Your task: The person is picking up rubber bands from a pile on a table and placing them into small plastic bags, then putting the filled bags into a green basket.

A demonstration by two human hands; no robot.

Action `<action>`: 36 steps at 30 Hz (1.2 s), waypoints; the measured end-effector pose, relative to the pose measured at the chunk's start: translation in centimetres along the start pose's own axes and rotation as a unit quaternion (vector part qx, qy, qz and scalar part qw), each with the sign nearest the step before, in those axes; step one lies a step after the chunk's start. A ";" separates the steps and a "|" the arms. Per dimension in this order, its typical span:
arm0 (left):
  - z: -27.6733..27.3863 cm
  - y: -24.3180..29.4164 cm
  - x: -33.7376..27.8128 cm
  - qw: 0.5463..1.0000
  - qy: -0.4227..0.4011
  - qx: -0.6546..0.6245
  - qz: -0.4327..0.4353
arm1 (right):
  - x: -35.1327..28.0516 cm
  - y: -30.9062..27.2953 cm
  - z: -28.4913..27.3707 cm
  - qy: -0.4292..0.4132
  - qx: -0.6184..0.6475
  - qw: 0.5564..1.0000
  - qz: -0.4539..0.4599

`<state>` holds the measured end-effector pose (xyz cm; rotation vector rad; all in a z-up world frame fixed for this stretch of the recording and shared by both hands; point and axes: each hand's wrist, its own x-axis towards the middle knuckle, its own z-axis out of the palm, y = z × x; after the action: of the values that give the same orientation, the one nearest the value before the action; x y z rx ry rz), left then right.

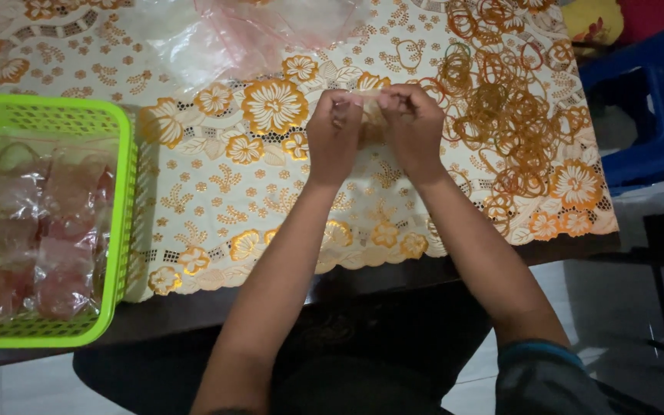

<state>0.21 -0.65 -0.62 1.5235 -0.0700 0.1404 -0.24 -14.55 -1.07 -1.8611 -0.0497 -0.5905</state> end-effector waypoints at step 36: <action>-8.5 4.0 -1.9 0.990 -0.054 0.125 -0.028 | -5.4 -5.2 3.6 -0.204 0.022 0.979 0.001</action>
<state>-2.53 7.92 2.64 1.7813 -0.0979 0.0223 -5.24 -8.04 0.29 -1.9126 -0.3277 -0.1953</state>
